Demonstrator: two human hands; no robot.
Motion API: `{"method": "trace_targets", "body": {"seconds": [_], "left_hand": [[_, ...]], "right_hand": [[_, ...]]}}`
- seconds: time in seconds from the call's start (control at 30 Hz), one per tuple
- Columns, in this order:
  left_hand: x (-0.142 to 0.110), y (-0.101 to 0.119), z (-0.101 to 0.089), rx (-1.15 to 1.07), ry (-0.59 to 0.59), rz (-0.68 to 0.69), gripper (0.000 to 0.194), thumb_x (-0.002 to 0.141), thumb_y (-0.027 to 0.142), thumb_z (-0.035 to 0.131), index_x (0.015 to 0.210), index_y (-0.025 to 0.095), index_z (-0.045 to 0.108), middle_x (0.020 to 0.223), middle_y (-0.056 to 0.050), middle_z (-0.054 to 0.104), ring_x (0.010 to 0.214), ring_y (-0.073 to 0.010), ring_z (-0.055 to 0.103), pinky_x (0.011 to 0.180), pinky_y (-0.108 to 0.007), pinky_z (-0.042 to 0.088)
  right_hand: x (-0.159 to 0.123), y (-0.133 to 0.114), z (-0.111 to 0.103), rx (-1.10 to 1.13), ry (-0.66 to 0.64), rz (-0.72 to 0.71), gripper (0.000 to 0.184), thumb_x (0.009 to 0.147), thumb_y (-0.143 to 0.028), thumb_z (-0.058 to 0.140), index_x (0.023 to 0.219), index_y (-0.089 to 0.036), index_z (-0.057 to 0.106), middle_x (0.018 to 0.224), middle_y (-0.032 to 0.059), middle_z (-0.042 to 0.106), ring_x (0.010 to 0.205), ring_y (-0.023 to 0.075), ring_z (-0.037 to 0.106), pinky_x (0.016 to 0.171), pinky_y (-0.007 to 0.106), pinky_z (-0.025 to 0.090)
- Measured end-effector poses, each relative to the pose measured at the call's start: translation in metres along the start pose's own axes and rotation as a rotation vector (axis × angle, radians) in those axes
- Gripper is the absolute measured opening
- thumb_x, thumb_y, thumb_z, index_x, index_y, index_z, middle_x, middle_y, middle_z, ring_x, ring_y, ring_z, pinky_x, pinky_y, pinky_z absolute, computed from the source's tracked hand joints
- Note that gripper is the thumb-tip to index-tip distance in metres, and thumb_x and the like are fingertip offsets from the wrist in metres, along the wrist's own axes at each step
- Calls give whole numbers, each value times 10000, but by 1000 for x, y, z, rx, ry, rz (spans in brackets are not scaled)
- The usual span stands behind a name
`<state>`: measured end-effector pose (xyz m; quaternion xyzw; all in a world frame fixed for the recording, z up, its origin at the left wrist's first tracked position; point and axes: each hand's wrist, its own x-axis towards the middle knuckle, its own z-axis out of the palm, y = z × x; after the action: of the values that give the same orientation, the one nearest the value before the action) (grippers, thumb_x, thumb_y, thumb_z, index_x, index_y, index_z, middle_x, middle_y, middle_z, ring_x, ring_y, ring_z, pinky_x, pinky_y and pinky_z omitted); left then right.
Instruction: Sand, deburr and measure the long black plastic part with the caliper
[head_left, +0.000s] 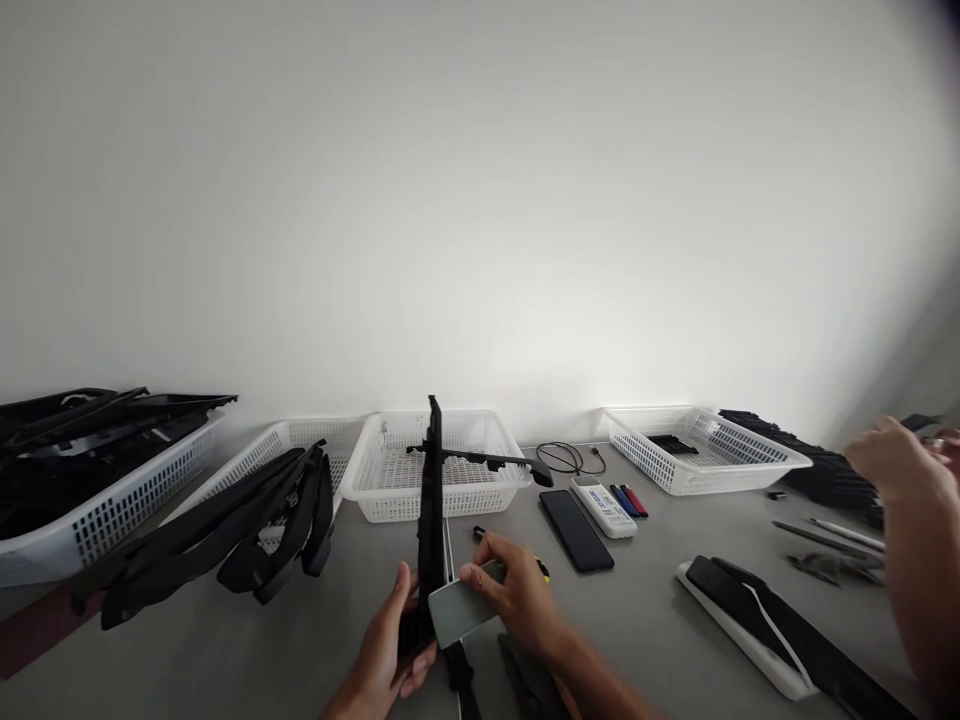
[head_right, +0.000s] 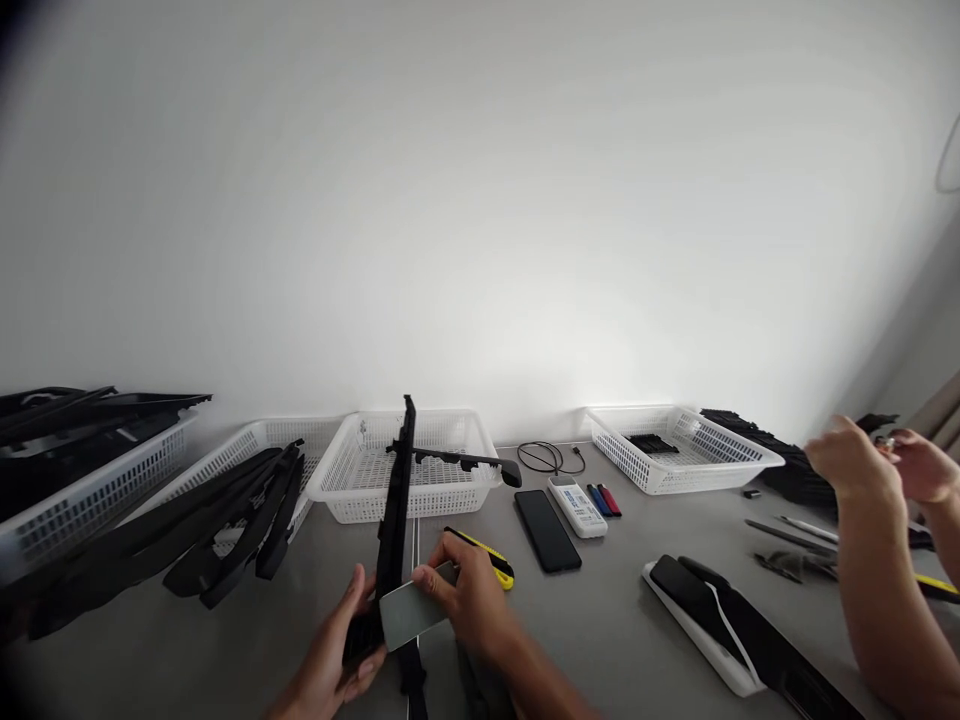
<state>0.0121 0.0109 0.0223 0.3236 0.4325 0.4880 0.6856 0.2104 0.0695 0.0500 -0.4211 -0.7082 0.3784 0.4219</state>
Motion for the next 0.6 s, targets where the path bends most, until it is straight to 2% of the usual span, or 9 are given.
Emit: {"method": "trace_targets", "body": {"seconds": [0.13,0.23,0.27,0.4,0.43,0.5,0.53,0.6], "left_hand": [[-6,6,5,-21,13,33,788,745,971,640,794,186,689,496,38,539,307,-43,233,312,-208,205],[-7,3,8,-31,67,12,814,685,995,666,876,206,724,454,59,478,329,-76,294,323,-203,212],[-7,2,8,-37,68,20,819,670,1001,670,887,213,726,458,61,479,334,-81,304,325,-203,218],[-3,-6,5,-16,1,27,817,723,1003,616,754,190,695,455,33,501,323,-74,299,322,-218,238],[-2,-7,3,-24,14,23,811,723,993,633,769,187,703,451,31,503,324,-80,321,324,-219,242],[-1,-8,2,-65,62,30,804,695,982,676,858,197,720,462,42,514,326,-91,350,320,-212,236],[-1,-8,1,-81,66,44,796,694,977,684,879,203,713,491,42,539,326,-87,349,313,-209,233],[-2,-6,2,-81,20,71,770,746,960,655,852,199,688,583,19,610,327,-64,325,301,-204,238]], "right_hand": [[-3,-5,-4,62,73,15,562,952,-730,638,764,-202,592,730,4,595,710,175,529,643,270,392],[-3,-11,5,62,-117,-69,474,962,-636,703,812,-187,682,740,-3,646,703,159,547,645,255,392],[-2,-13,9,24,-139,-69,449,953,-611,725,812,-186,699,723,-6,649,686,155,541,635,256,380],[2,-20,19,-27,118,14,444,976,-594,688,793,-190,703,676,-6,632,639,156,512,597,268,350],[3,-21,21,-1,74,-2,430,978,-586,694,813,-190,720,709,2,664,662,162,541,609,266,367],[4,-20,22,35,-124,-37,414,939,-587,749,816,-192,743,760,13,714,703,172,595,629,261,400],[5,-19,22,20,-140,-13,435,913,-602,767,777,-191,728,731,11,704,684,173,591,613,261,394],[7,-15,19,-45,35,51,471,927,-619,730,741,-189,685,670,4,643,642,166,537,596,269,360]]}}
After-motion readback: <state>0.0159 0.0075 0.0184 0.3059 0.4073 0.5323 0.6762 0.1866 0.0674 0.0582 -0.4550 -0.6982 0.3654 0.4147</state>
